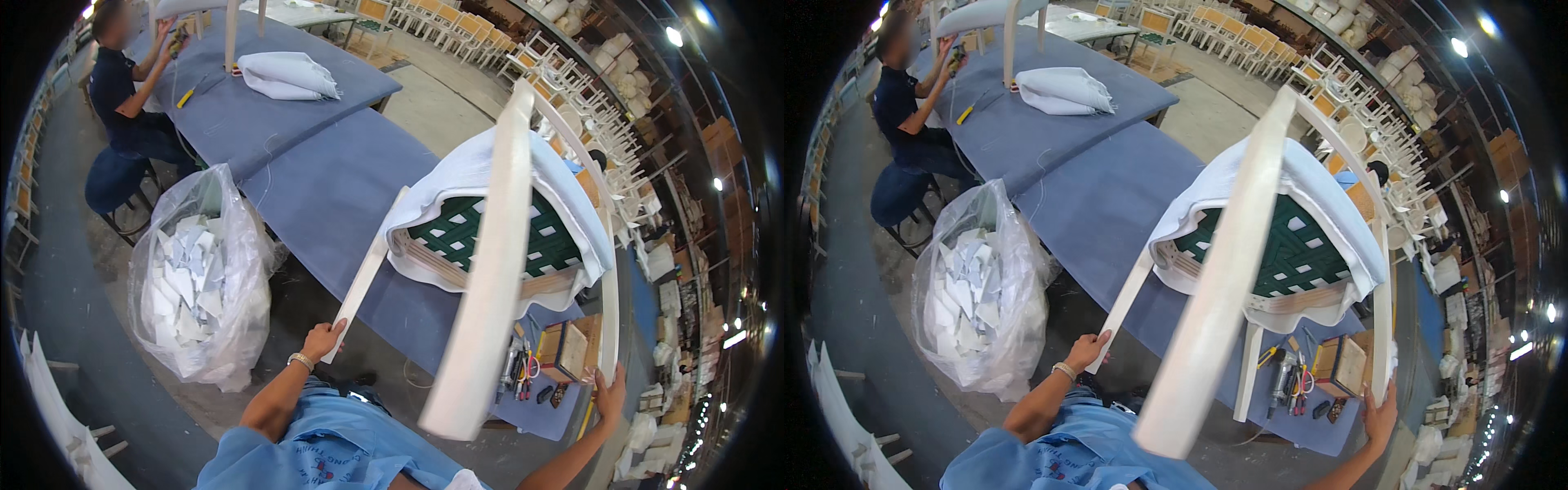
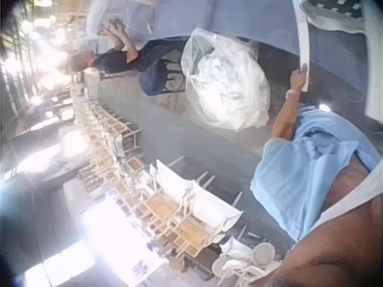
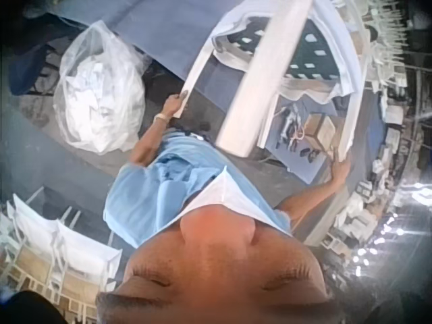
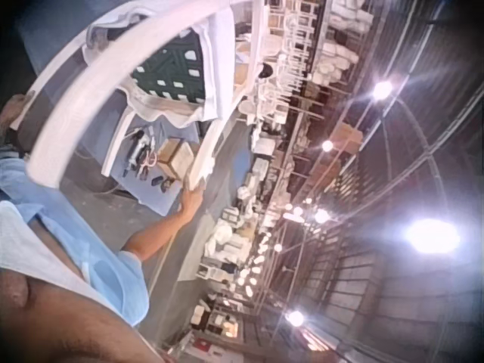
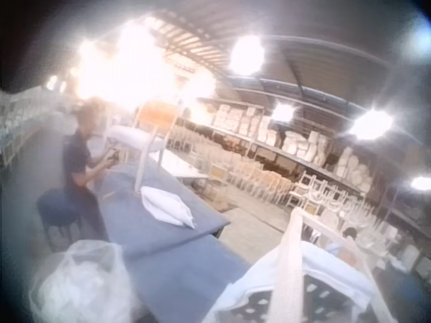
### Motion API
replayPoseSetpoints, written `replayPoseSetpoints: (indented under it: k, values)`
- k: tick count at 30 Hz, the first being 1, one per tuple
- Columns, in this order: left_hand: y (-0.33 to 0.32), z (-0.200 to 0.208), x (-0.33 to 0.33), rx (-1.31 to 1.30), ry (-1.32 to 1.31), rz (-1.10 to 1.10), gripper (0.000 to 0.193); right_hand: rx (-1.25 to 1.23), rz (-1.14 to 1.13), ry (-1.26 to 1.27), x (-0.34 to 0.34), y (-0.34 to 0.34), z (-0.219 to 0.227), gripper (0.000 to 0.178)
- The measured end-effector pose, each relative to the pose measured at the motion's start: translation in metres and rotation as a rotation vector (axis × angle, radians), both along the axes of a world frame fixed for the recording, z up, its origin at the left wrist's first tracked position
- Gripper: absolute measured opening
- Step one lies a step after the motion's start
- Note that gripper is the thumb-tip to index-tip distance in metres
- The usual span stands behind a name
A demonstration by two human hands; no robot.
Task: The person stretches white fabric over a chair seat and uses a staple gun to secure it to the underside. They repeatedly adjust the fabric, staple edges, and trim excess material with a utility knife while working on a single chair in a workshop.
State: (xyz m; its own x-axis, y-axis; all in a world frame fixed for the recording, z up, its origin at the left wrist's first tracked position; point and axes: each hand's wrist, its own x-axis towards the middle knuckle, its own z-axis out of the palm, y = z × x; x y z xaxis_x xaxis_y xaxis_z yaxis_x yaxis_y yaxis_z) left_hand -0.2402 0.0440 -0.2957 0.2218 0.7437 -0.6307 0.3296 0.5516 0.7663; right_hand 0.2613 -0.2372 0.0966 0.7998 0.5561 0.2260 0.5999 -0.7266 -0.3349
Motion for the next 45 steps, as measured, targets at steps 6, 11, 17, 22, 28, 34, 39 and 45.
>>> replayPoseSetpoints:
  k: [6,11,17,22,28,34,39,45]
  values:
    - [-0.005,0.053,-0.001,0.419,0.256,-0.181,0.068,0.029,0.063,0.114,0.053,-0.022,0.003,0.053]
    - [-0.002,0.129,0.002,0.478,0.176,-0.201,0.065,0.043,0.004,0.291,0.099,-0.036,-0.019,0.037]
    - [0.002,0.192,0.021,0.435,0.065,-0.336,0.067,0.182,-0.059,0.456,0.165,-0.085,-0.045,0.025]
    - [0.034,0.204,0.064,0.386,-0.184,-0.385,0.068,0.223,-0.116,0.476,0.191,-0.100,-0.063,0.024]
    - [0.107,0.244,0.132,0.434,0.156,-0.440,0.081,0.199,-0.081,0.487,0.204,-0.104,-0.076,0.024]
    - [0.110,0.243,0.138,0.564,-0.104,-0.222,0.098,0.126,-0.248,0.563,0.187,-0.117,-0.089,0.044]
    - [0.131,0.267,0.134,0.531,-0.221,-0.283,0.099,0.310,-0.212,0.597,0.157,-0.113,-0.107,0.031]
    - [0.138,0.274,0.133,0.640,-0.152,-0.312,0.094,0.233,-0.261,0.540,0.133,-0.081,-0.108,0.029]
